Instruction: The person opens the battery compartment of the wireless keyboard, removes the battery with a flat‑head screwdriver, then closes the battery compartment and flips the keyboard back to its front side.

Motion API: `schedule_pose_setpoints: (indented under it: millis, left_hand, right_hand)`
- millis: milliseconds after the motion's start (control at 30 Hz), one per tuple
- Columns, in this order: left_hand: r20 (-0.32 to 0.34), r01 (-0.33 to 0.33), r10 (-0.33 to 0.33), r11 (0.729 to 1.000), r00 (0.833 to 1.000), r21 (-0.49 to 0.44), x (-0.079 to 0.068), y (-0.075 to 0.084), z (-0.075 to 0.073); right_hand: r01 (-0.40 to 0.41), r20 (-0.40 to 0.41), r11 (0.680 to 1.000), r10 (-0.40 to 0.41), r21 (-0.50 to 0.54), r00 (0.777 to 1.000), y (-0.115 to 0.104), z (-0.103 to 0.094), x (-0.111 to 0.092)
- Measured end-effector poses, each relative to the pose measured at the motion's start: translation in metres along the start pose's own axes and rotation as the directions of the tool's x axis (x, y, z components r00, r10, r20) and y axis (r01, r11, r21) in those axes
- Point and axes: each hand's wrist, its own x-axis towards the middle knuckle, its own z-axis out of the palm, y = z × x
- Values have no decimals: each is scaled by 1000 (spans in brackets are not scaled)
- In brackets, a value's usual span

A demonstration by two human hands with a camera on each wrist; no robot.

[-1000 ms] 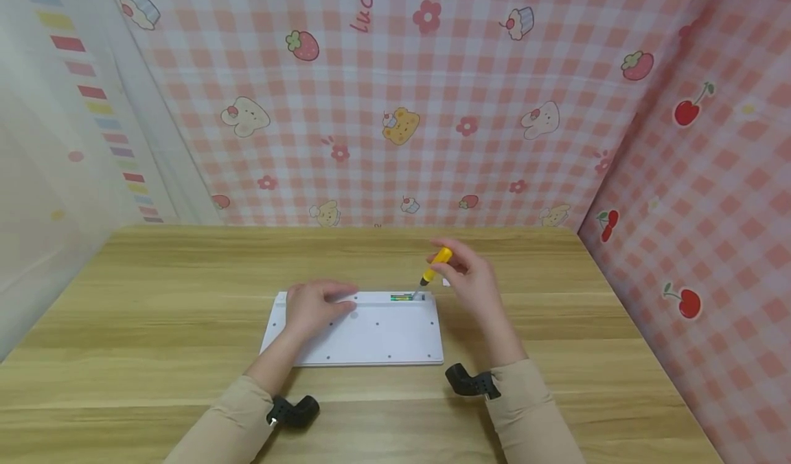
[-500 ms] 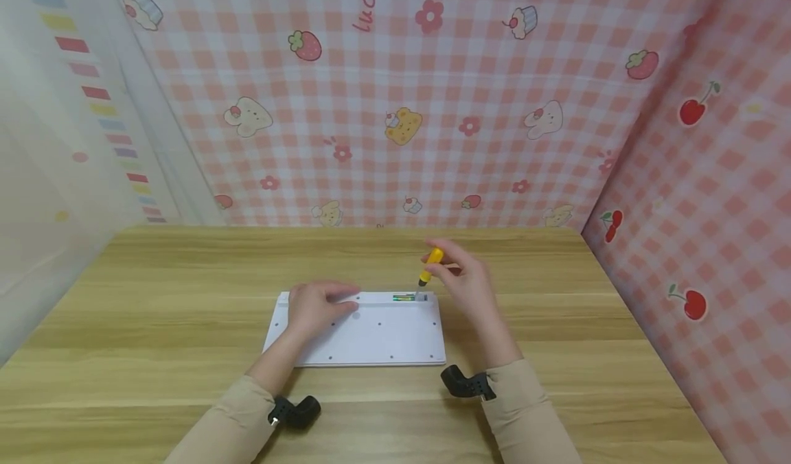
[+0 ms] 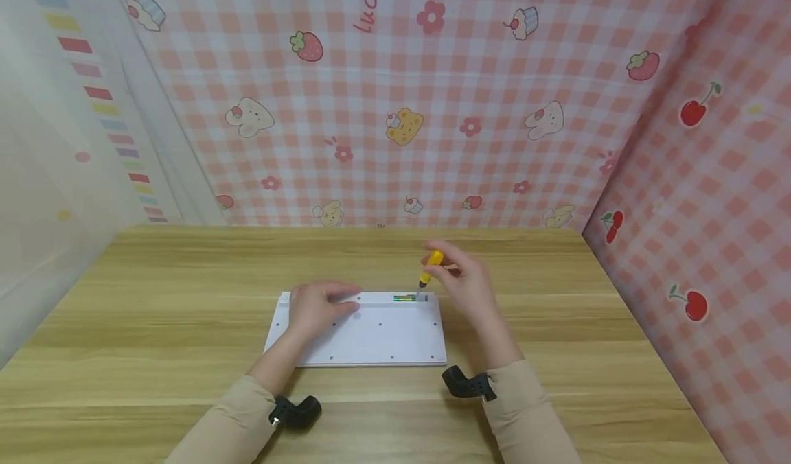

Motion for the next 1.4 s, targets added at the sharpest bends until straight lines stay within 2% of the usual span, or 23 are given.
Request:
schedule_pose_setpoints:
  millis: [233,333,467,600,833,933,1400]
  left_hand:
    - [4,5,-5,1000,1000,6,0,1,0]
    - [2,5,-5,1000,1000,5,0,1,0]
    - [0,7,-7,1000,1000,1,0,1,1]
    - [-2,6,-6,1000,1000,6,1,2,0]
    - [-3,6,-6,1000,1000,7,0,2,0]
    - [-3,3,-3,1000,1000,6,0,1,0]
    - [-8,0,0,1000,1000,12,0,1,0]
  right_hand:
    - [-73,-51,994,77,86,996,12,-6,-7]
    - [-124,-66,977,137,172,988,18,-9,-12]
    - [-168,-70,935,199,312,978,23,-13,-19]
    - [-176,-68,887,225,427,972,30,-16,-26]
    - [-215,-58,775,308,594,950,39,-18,-33]
    - [-241,-46,757,337,608,940,39,-18,-33]
    - [-379,-10,739,463,557,887,40,-21,-32]
